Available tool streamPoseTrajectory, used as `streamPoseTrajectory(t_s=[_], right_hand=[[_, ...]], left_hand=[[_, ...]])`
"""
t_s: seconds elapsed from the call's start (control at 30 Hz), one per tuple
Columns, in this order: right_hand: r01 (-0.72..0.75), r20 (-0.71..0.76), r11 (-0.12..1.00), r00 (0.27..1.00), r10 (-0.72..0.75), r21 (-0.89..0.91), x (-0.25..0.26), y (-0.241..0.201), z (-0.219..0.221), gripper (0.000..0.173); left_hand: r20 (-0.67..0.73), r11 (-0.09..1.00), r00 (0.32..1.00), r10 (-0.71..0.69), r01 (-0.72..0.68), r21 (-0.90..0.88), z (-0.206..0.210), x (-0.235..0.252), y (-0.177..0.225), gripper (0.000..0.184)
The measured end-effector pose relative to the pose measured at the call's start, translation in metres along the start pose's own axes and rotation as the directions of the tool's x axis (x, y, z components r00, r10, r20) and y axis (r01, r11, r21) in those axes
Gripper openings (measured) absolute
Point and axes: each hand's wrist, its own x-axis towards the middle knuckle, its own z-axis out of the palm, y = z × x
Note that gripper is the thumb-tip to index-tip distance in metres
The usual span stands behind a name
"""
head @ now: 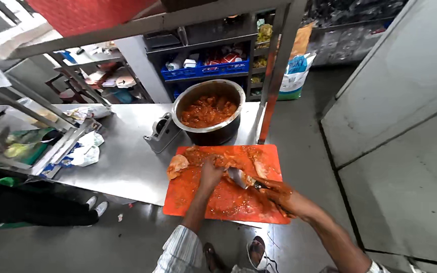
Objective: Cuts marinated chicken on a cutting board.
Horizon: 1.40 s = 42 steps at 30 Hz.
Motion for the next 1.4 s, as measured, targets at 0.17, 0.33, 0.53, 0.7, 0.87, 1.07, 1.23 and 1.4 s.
streamPoseTrajectory(t_s=[0.17,0.33,0.53,0.7,0.87,1.07,1.23,1.4], right_hand=[[-0.046,-0.112,0.906,0.994,-0.002,-0.421,0.002,0.011,0.037,0.050],[-0.187,-0.165,0.765,0.981,0.107,-0.616,-0.005,0.011,0.110,0.052],[-0.238,-0.161,0.712,0.971,0.176,-0.660,-0.016,0.017,0.122,0.068],[-0.192,-0.135,0.711,0.981,0.136,-0.677,-0.001,0.010,0.107,0.059],[-0.131,-0.153,0.742,0.988,0.039,-0.657,-0.042,0.037,0.062,0.047],[-0.110,-0.207,0.756,0.978,-0.035,-0.645,-0.080,0.035,0.013,0.047],[-0.163,-0.248,0.770,0.969,0.007,-0.617,-0.095,0.031,-0.006,0.049],[-0.247,-0.387,0.762,0.922,-0.006,-0.599,-0.092,0.023,0.017,0.049]], left_hand=[[-0.054,0.997,0.995,-0.079,0.080,0.019,0.028,0.009,-0.032,0.043],[-0.106,0.988,0.983,-0.149,0.153,0.032,0.030,-0.006,-0.054,0.042],[-0.167,0.985,0.975,-0.144,0.157,0.070,0.011,-0.017,-0.034,0.047],[-0.007,0.950,1.000,-0.005,0.007,0.313,-0.016,0.003,-0.006,0.038],[0.057,0.826,0.996,0.072,-0.092,0.556,-0.034,0.008,0.032,0.028],[0.164,0.853,0.986,-0.037,-0.054,0.520,-0.030,-0.013,0.050,0.035],[0.187,0.980,0.974,-0.125,0.091,0.179,-0.021,0.008,0.008,0.026],[0.073,0.954,0.953,-0.294,0.289,0.079,-0.027,0.005,-0.066,0.031]])
